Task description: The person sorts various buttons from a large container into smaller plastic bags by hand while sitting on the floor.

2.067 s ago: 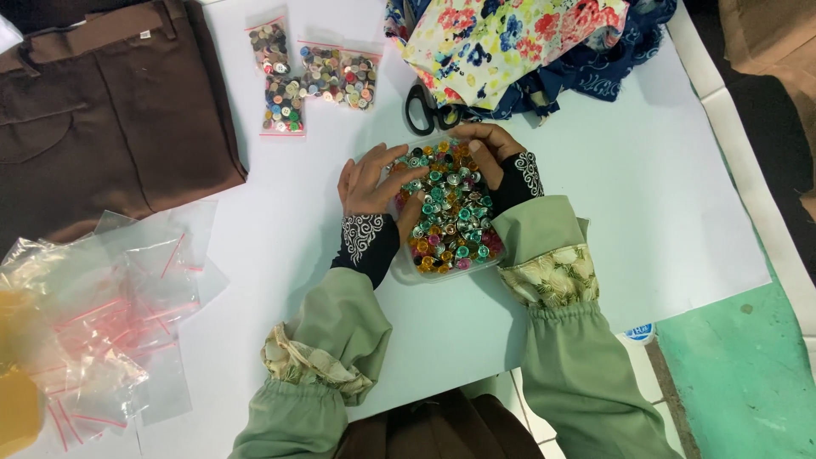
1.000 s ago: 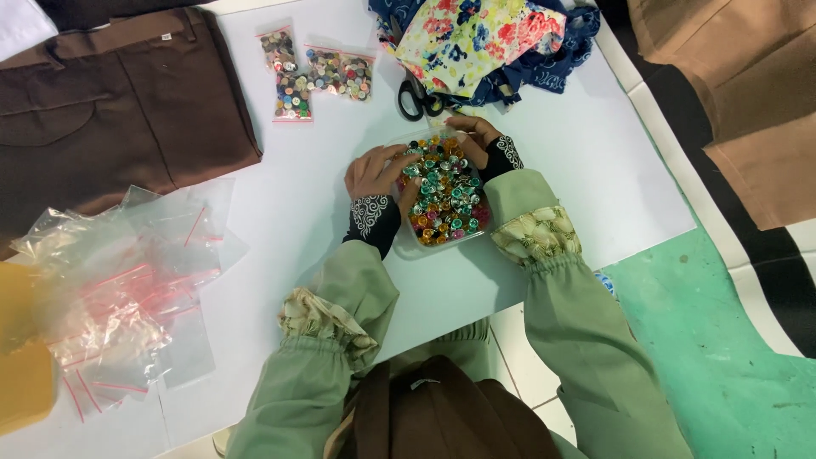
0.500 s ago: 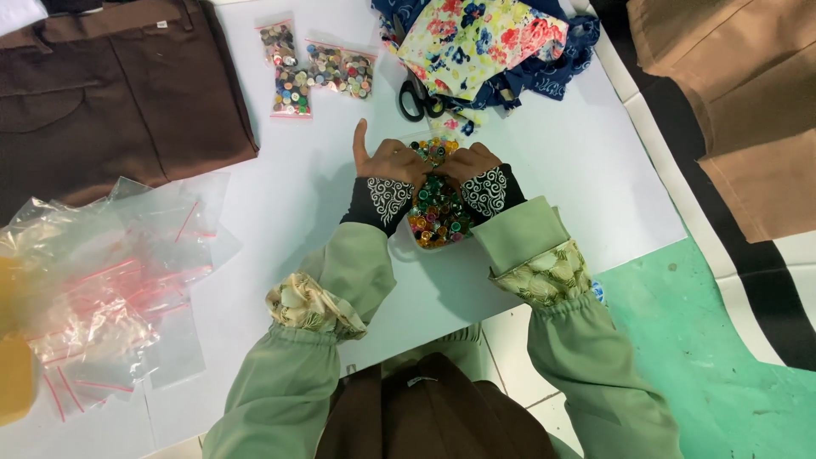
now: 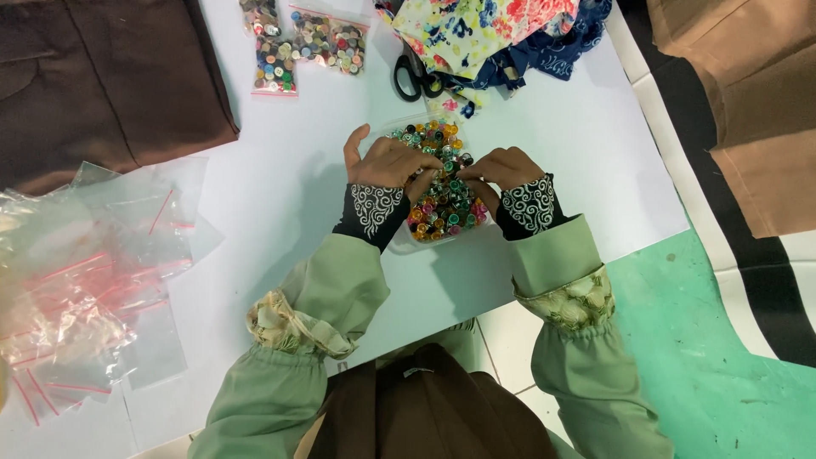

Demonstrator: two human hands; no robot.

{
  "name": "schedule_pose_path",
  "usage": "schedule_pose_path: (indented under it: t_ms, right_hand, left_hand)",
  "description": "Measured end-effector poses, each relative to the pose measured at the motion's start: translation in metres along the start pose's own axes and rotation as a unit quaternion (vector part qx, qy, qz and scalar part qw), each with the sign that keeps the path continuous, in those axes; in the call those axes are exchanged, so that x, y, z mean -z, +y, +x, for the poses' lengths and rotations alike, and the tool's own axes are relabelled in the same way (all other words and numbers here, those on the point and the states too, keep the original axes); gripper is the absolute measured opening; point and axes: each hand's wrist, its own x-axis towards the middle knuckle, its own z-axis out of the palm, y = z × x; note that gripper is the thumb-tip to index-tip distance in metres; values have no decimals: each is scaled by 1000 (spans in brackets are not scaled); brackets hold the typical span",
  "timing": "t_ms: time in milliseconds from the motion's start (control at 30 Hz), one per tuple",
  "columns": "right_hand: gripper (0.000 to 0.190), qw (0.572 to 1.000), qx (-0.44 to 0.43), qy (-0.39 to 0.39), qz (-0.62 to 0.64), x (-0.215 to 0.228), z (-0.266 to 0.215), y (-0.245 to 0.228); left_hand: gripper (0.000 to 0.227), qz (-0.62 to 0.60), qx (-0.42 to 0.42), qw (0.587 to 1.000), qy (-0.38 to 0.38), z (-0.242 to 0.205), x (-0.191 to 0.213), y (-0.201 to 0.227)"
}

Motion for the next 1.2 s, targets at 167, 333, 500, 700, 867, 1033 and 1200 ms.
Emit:
schedule_pose_path:
  t_ms: [167, 333, 500, 700, 867, 1033, 1200]
  right_hand:
    - [15, 999, 31, -16, -22, -24, -17, 41]
    - [26, 999, 43, -10, -27, -40, -20, 50]
    - [26, 997, 45, -22, -50, -49, -18, 56]
    - [23, 996, -77, 6, -47, -26, 4, -19]
    - [28, 991, -128, 17, -40, -41, -11, 2]
    - [33, 988, -152, 2, -17, -37, -17, 7]
    - [42, 972, -224, -11, 76, -42, -23, 2]
  left_hand:
    - [22, 78, -51, 994, -49, -16, -24, -40]
    - [40, 79, -81, 991, -76, -27, -56, -66]
    - [40, 353, -125, 926, -52, -2, -28, -21]
    - [22, 198, -70, 977, -42, -42, -75, -93]
    - [23, -11, -61, 998, -21, -14, -13, -21]
    - [21, -44, 0, 999, -10, -22, -9, -19]
    - [13, 43, -1, 999, -27, -31, -1, -23]
